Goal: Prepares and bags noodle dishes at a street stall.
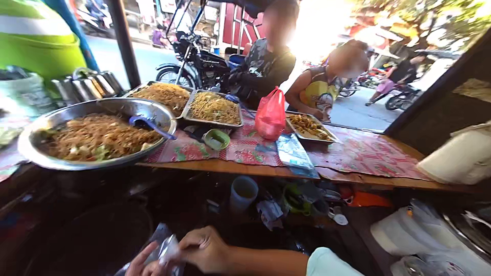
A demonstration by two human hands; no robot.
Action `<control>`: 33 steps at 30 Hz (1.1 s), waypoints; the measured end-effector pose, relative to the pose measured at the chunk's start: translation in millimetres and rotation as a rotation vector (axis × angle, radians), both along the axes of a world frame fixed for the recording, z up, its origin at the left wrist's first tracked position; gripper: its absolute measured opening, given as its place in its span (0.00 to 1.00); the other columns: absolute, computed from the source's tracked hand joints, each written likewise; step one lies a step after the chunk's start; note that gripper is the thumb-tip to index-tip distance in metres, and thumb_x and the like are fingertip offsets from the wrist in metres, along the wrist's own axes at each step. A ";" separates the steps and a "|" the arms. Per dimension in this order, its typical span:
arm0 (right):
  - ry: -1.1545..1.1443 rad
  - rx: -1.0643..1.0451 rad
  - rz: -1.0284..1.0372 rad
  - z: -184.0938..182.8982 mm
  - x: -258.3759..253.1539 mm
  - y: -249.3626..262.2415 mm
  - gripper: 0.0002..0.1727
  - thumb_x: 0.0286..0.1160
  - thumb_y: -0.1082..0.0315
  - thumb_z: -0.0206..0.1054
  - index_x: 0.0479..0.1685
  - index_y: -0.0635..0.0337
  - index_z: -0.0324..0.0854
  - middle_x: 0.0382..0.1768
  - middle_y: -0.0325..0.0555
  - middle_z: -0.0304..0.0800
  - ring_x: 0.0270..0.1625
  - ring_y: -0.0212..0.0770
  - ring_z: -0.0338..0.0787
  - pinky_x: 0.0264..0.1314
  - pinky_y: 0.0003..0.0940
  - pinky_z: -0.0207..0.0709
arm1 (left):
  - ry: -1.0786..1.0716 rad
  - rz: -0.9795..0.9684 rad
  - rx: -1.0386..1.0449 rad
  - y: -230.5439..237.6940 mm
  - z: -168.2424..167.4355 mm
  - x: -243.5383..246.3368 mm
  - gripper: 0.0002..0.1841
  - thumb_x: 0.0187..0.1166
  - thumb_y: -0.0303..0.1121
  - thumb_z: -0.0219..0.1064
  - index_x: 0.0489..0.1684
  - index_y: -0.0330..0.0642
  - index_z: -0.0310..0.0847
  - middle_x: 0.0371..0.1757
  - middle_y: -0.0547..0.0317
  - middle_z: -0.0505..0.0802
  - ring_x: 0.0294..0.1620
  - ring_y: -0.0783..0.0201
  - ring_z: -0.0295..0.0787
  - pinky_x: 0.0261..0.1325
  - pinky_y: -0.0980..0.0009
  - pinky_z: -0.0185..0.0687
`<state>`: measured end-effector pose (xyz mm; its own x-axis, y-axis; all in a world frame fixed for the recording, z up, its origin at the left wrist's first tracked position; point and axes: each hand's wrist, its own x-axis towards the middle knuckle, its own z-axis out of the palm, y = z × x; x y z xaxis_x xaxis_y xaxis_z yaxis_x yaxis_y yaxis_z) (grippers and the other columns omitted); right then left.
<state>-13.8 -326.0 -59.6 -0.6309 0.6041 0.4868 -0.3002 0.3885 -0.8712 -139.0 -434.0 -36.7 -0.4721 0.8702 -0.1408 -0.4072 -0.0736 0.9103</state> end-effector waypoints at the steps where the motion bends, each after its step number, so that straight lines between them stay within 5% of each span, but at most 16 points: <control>1: -0.002 0.009 -0.055 0.2 -0.4 -1.6 0.04 0.69 0.83 0.70 0.37 0.78 0.88 0.37 0.51 0.95 0.43 0.28 0.92 0.54 0.23 0.85 | -0.045 0.024 0.027 -0.6 -2.2 -1.0 0.20 0.80 0.18 0.59 0.69 0.41 0.65 0.32 0.77 0.91 0.34 0.76 0.91 0.46 0.73 0.91; 5: -0.474 0.105 -0.334 11.8 0.9 3.7 0.15 0.73 0.74 0.70 0.55 0.74 0.85 0.44 0.54 0.94 0.47 0.39 0.93 0.54 0.34 0.87 | -0.302 0.058 0.211 -3.7 18.1 -15.2 0.12 0.90 0.25 0.48 0.64 0.49 0.65 0.34 0.67 0.92 0.32 0.71 0.91 0.41 0.71 0.92; 8: -0.535 0.350 -0.336 13.6 8.0 9.6 0.40 0.61 0.68 0.77 0.77 0.77 0.69 0.63 0.68 0.84 0.64 0.54 0.86 0.60 0.47 0.84 | 0.157 -0.063 0.282 -0.5 31.0 -21.0 0.09 0.84 0.21 0.57 0.57 0.33 0.73 0.38 0.65 0.89 0.28 0.79 0.83 0.33 0.81 0.81; 9: -0.397 0.445 -0.303 12.7 12.2 11.1 0.40 0.61 0.60 0.79 0.75 0.74 0.72 0.67 0.67 0.82 0.69 0.51 0.83 0.65 0.41 0.80 | 0.420 -0.136 0.312 2.3 33.2 -18.9 0.09 0.81 0.22 0.62 0.55 0.27 0.78 0.42 0.60 0.89 0.32 0.79 0.84 0.37 0.82 0.82; 11: -0.153 0.480 -0.190 19.1 16.4 14.3 0.20 0.73 0.52 0.75 0.57 0.52 0.83 0.66 0.46 0.82 0.74 0.32 0.78 0.77 0.28 0.74 | 0.794 -0.247 0.348 8.0 42.4 -8.1 0.12 0.75 0.27 0.72 0.52 0.29 0.86 0.45 0.51 0.92 0.40 0.72 0.87 0.47 0.77 0.83; 13: -0.047 0.380 -0.096 34.3 29.6 22.1 0.05 0.77 0.61 0.72 0.45 0.47 0.90 0.60 0.33 0.90 0.68 0.24 0.84 0.72 0.24 0.80 | 1.028 -0.238 0.316 15.7 53.2 0.0 0.17 0.70 0.27 0.76 0.56 0.31 0.85 0.47 0.43 0.90 0.45 0.57 0.88 0.52 0.63 0.85; 15: 0.015 0.048 0.017 53.5 49.6 31.3 0.05 0.78 0.67 0.68 0.40 0.47 0.90 0.53 0.31 0.94 0.58 0.25 0.90 0.62 0.24 0.85 | 1.095 -0.099 0.183 27.6 57.4 -3.2 0.19 0.66 0.21 0.71 0.58 0.31 0.83 0.45 0.41 0.89 0.41 0.52 0.87 0.47 0.58 0.86; 18: 0.050 -0.437 0.293 78.6 81.4 48.6 0.07 0.77 0.56 0.72 0.48 0.39 0.91 0.38 0.28 0.95 0.37 0.23 0.92 0.40 0.23 0.89 | 0.771 0.042 0.012 49.7 54.6 -11.9 0.13 0.79 0.24 0.64 0.58 0.30 0.81 0.38 0.50 0.88 0.38 0.64 0.84 0.46 0.67 0.82; 20: -0.092 -0.324 0.280 86.6 96.5 67.0 0.17 0.69 0.58 0.79 0.56 0.43 0.85 0.39 0.29 0.93 0.34 0.23 0.90 0.35 0.21 0.87 | 0.265 -0.062 0.059 63.3 69.6 2.6 0.09 0.87 0.24 0.52 0.47 0.35 0.80 0.33 0.62 0.88 0.34 0.72 0.87 0.43 0.72 0.87; 22: -0.314 -0.036 -0.103 95.2 104.3 86.3 0.29 0.56 0.65 0.81 0.59 0.61 0.76 0.38 0.35 0.88 0.36 0.26 0.87 0.39 0.25 0.84 | -0.124 -0.265 0.173 74.9 81.1 27.7 0.18 0.90 0.30 0.42 0.37 0.44 0.81 0.31 0.64 0.92 0.36 0.70 0.91 0.49 0.68 0.89; 25: -0.393 0.162 -0.580 101.7 111.9 123.6 0.31 0.63 0.74 0.72 0.66 0.84 0.68 0.42 0.57 0.86 0.42 0.39 0.87 0.48 0.38 0.84 | -0.042 -0.572 0.310 91.1 76.7 61.3 0.11 0.78 0.32 0.57 0.32 0.54 0.86 0.29 0.71 0.94 0.31 0.77 0.90 0.39 0.77 0.87; 27: -0.230 -0.034 -0.574 108.1 117.0 142.0 0.25 0.74 0.81 0.59 0.71 0.79 0.61 0.44 0.48 0.87 0.40 0.29 0.90 0.46 0.27 0.86 | 0.353 -0.441 0.293 109.9 76.3 76.5 0.07 0.66 0.22 0.70 0.35 0.46 0.83 0.28 0.74 0.88 0.29 0.83 0.83 0.35 0.82 0.81; 29: -0.039 -0.413 -0.257 121.6 127.0 149.3 0.22 0.79 0.82 0.45 0.71 0.62 0.62 0.38 0.39 0.90 0.34 0.31 0.93 0.39 0.30 0.91 | 0.647 -0.073 0.143 140.4 70.6 85.0 0.09 0.62 0.21 0.73 0.37 0.29 0.80 0.29 0.62 0.84 0.29 0.76 0.79 0.36 0.76 0.77; 31: -0.005 -0.549 0.092 125.8 133.6 167.1 0.25 0.69 0.75 0.47 0.69 0.54 0.68 0.31 0.34 0.92 0.27 0.30 0.91 0.32 0.29 0.88 | 0.456 0.115 0.020 177.0 65.6 77.8 0.20 0.73 0.22 0.67 0.61 0.22 0.71 0.36 0.52 0.86 0.31 0.69 0.82 0.39 0.70 0.82; 33: -0.129 -0.464 0.112 129.4 125.8 192.7 0.21 0.76 0.67 0.48 0.67 0.57 0.71 0.27 0.32 0.88 0.21 0.25 0.83 0.24 0.22 0.80 | -0.013 0.153 -0.003 204.9 69.3 73.3 0.15 0.89 0.25 0.54 0.71 0.34 0.67 0.38 0.54 0.87 0.28 0.69 0.82 0.33 0.72 0.80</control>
<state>112.0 -133.2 69.8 -0.7420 0.6635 0.0963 -0.1966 -0.0781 -0.9774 -65.7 -229.1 32.6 -0.5972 0.7879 -0.1503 -0.4030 -0.1327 0.9055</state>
